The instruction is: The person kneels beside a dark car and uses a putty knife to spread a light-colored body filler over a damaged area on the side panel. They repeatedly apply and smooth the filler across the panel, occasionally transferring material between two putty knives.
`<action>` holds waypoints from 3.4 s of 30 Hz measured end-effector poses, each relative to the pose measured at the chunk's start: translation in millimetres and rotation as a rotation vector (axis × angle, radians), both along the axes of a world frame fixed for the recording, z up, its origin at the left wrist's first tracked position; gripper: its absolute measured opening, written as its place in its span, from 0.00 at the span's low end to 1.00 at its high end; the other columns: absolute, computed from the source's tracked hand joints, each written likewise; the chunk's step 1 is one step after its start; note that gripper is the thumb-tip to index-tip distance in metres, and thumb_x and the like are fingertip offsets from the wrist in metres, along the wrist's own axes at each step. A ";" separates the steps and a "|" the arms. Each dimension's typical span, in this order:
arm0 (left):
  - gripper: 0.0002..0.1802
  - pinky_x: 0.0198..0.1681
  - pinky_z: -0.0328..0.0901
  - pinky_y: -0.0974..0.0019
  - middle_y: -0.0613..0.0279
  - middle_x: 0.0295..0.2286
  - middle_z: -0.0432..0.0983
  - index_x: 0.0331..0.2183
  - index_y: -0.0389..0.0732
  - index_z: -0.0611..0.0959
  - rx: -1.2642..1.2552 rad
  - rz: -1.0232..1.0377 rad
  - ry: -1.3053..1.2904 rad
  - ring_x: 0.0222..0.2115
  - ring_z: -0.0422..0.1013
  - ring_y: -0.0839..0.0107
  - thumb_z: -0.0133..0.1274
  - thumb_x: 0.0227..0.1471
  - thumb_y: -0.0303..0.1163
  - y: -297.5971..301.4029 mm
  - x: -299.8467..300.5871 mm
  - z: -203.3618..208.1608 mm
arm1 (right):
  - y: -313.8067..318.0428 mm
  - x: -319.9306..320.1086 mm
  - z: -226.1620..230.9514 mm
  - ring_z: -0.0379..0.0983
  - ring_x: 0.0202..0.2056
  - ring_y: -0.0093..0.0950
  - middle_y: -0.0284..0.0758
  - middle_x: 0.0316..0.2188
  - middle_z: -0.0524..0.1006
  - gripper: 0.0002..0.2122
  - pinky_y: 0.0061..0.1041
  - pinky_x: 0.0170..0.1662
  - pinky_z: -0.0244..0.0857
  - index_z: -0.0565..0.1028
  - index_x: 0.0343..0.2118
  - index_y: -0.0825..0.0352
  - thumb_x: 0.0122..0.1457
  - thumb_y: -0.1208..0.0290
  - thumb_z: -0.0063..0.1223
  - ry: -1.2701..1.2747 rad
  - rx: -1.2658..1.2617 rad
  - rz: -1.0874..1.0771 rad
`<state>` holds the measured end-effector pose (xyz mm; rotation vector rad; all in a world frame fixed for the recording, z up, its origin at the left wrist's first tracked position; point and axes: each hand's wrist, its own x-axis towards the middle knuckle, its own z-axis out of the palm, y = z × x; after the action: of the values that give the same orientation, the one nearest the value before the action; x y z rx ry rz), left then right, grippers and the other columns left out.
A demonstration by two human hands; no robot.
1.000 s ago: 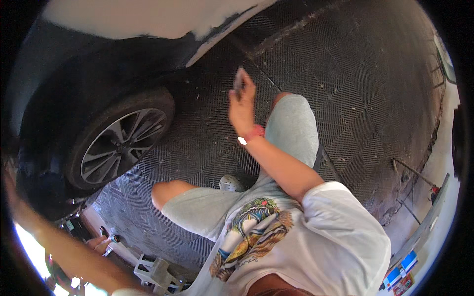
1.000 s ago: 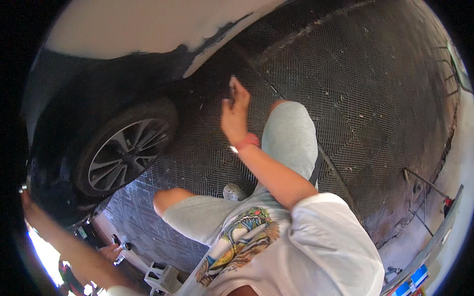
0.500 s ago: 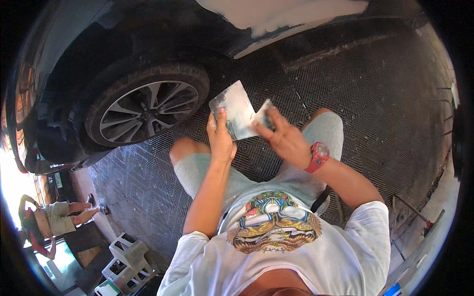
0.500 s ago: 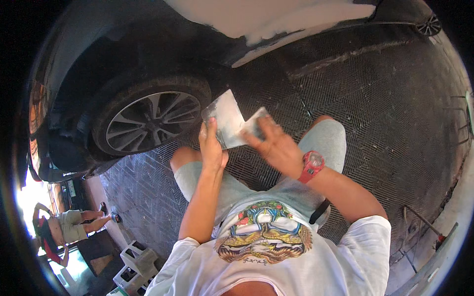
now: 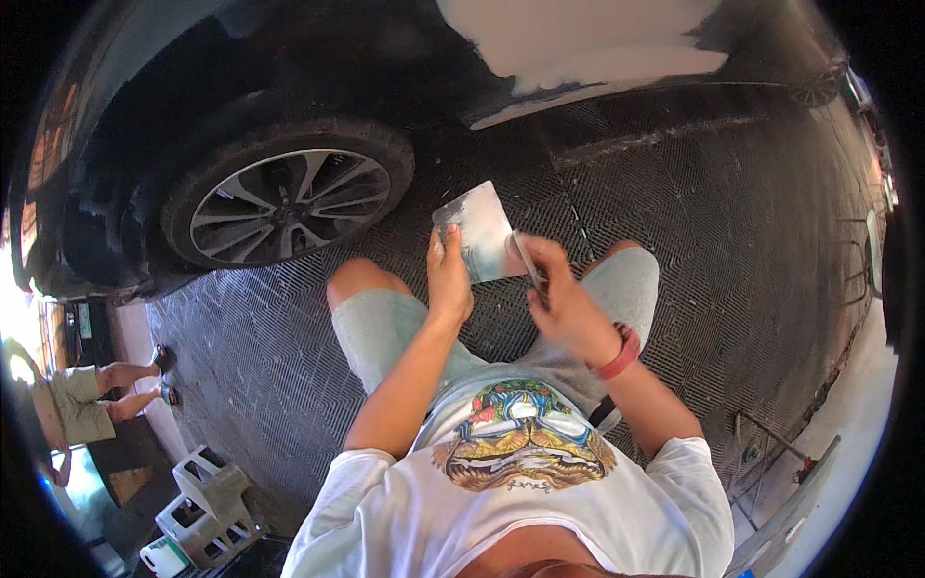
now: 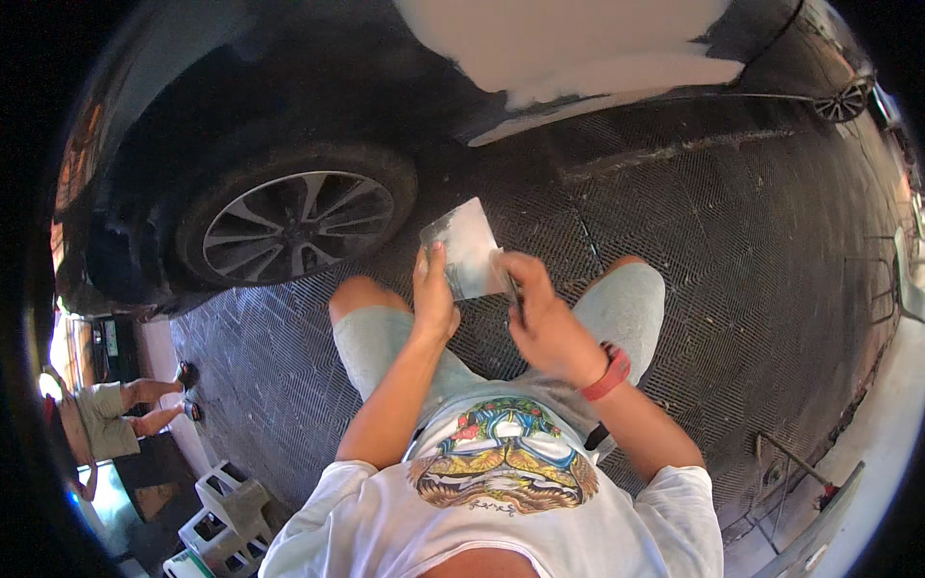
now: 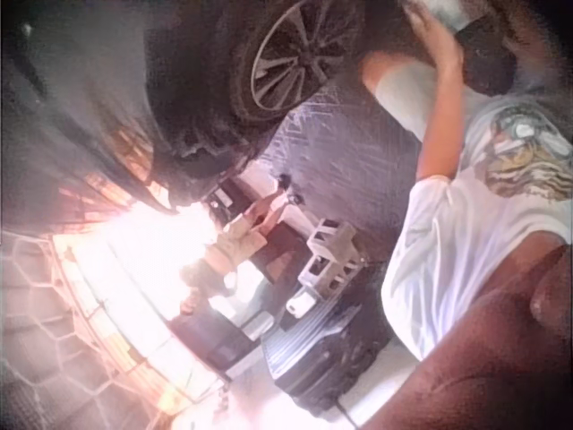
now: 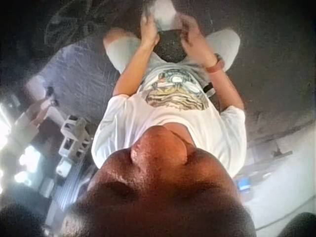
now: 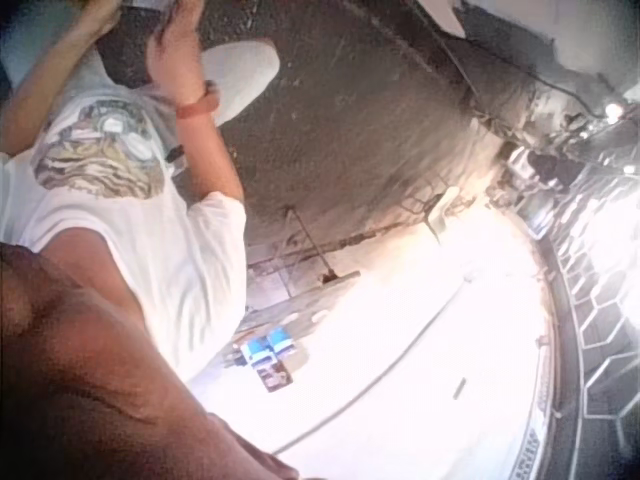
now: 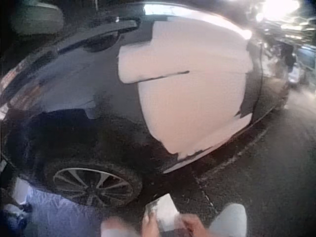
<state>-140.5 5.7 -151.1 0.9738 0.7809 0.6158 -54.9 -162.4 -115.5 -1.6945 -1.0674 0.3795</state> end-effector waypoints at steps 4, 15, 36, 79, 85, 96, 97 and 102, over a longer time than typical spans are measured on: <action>0.20 0.54 0.66 0.63 0.56 0.46 0.77 0.54 0.35 0.75 0.046 -0.006 -0.063 0.47 0.73 0.69 0.43 0.71 0.40 2.5 -1.3 -2.7 | -11.5 -10.1 -37.6 0.69 0.56 0.55 0.52 0.62 0.62 0.32 0.45 0.54 0.72 0.63 0.65 0.58 0.56 0.86 0.47 -0.277 -0.259 0.040; 0.27 0.45 0.69 0.51 0.36 0.38 0.81 0.50 0.29 0.76 0.765 -0.171 0.310 0.42 0.79 0.46 0.45 0.69 0.47 17.1 -3.9 37.3 | 14.3 12.9 14.0 0.57 0.67 0.50 0.41 0.63 0.67 0.29 0.68 0.66 0.43 0.75 0.60 0.45 0.56 0.81 0.49 -0.636 -0.402 0.018; 0.30 0.53 0.66 0.49 0.28 0.43 0.78 0.49 0.22 0.78 1.060 -0.201 0.434 0.47 0.75 0.37 0.43 0.69 0.45 14.5 16.8 95.2 | 7.4 29.8 20.0 0.51 0.70 0.52 0.42 0.67 0.64 0.35 0.70 0.68 0.35 0.71 0.64 0.45 0.53 0.83 0.49 -0.644 -0.291 -0.122; 0.21 0.70 0.47 0.48 0.46 0.56 0.66 0.56 0.35 0.72 0.725 0.025 -0.496 0.62 0.58 0.55 0.49 0.66 0.34 124.0 -109.6 259.6 | 99.2 287.0 -178.1 0.62 0.65 0.40 0.43 0.61 0.69 0.33 0.33 0.70 0.52 0.66 0.66 0.61 0.55 0.90 0.40 0.356 0.623 -1.032; 0.20 0.70 0.47 0.48 0.46 0.56 0.67 0.54 0.36 0.73 0.755 0.057 -0.467 0.62 0.58 0.55 0.51 0.65 0.34 119.0 -100.7 252.0 | 78.8 260.0 -183.2 0.64 0.64 0.40 0.42 0.59 0.70 0.32 0.34 0.70 0.54 0.69 0.64 0.61 0.54 0.90 0.39 0.312 0.642 -0.965; 0.18 0.69 0.48 0.47 0.47 0.55 0.68 0.52 0.37 0.76 0.774 0.052 -0.448 0.62 0.58 0.55 0.53 0.63 0.33 112.9 -91.4 249.4 | 83.3 278.8 -188.8 0.67 0.62 0.40 0.42 0.56 0.71 0.32 0.34 0.68 0.58 0.72 0.60 0.61 0.50 0.93 0.40 0.346 0.718 -0.891; 0.18 0.69 0.48 0.47 0.47 0.55 0.68 0.52 0.37 0.76 0.775 0.047 -0.448 0.62 0.58 0.55 0.53 0.63 0.33 112.3 -89.9 250.1 | 77.4 280.6 -194.1 0.67 0.61 0.41 0.43 0.55 0.72 0.33 0.34 0.68 0.58 0.73 0.60 0.60 0.49 0.93 0.41 0.334 0.754 -0.861; 0.17 0.69 0.48 0.46 0.48 0.55 0.68 0.50 0.38 0.77 0.776 0.037 -0.441 0.61 0.58 0.55 0.54 0.62 0.32 111.2 -87.8 247.0 | 60.6 316.1 -179.8 0.64 0.64 0.38 0.39 0.60 0.70 0.33 0.33 0.69 0.56 0.69 0.64 0.56 0.55 0.90 0.39 0.334 0.549 -0.958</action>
<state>-228.3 116.9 95.8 1.4530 0.1445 1.1621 261.2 -101.8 -295.3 -1.3786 -0.0251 -0.2349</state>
